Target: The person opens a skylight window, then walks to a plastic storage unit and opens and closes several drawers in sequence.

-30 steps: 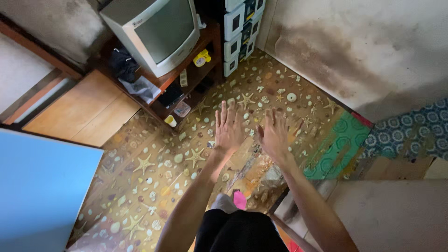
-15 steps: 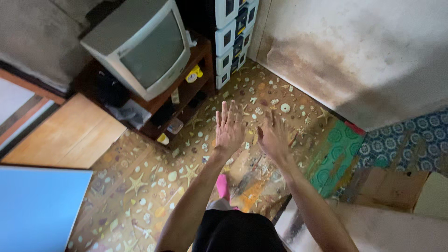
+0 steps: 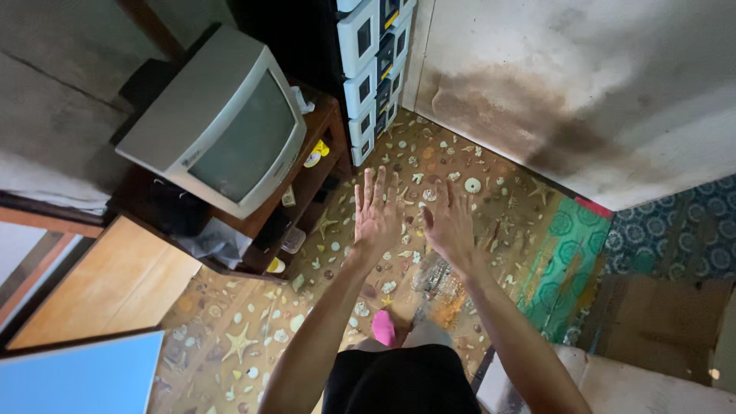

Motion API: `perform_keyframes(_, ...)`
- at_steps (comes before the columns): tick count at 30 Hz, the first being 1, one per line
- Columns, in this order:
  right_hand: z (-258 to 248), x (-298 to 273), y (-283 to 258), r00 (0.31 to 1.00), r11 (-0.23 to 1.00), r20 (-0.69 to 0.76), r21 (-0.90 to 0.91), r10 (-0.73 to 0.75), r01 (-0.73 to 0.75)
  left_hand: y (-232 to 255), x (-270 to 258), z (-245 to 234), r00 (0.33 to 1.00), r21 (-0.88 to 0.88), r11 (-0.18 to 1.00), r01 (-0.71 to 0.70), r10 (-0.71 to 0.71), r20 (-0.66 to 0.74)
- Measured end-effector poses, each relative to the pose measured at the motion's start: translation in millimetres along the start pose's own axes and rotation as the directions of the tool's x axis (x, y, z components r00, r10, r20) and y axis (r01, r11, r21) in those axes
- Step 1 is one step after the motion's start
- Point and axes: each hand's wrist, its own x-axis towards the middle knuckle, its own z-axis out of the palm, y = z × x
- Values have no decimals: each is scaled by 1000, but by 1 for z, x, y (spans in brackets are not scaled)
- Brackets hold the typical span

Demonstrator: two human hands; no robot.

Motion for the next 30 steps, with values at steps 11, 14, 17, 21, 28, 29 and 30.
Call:
perform_keyframes(11, 7, 68, 10, 999, 999, -12, -23, -32, 32, -26, 58, 13, 987, 177, 983, -52, 78, -143)
perform_keyframes(14, 6, 90, 18, 997, 998, -40, -9, -60, 60, -27, 81, 20, 986, 121, 992, -29, 48, -162)
perform_keyframes(17, 5, 123, 27, 992, 996, -87, -15, -94, 93, -27, 117, 27, 977, 106, 994, -21, 43, -208)
perform_keyframes(21, -2, 154, 42, 987, 991, -96, -11, -131, 131, -23, 151, 33, 988, 104, 994, 27, -11, -151)
perform_keyframes(28, -13, 209, 77, 986, 988, -62, 11, -156, 157, -8, 204, 37, 988, 97, 994, 58, -43, -149)
perform_keyframes(29, -14, 216, 82, 988, 989, -43, -8, -146, 146, -7, 211, 39, 986, 123, 991, 52, -32, -166)
perform_keyframes(30, -13, 222, 87, 991, 991, -23, -28, -135, 134, -6, 216, 41, 983, 148, 988, 47, -20, -180)
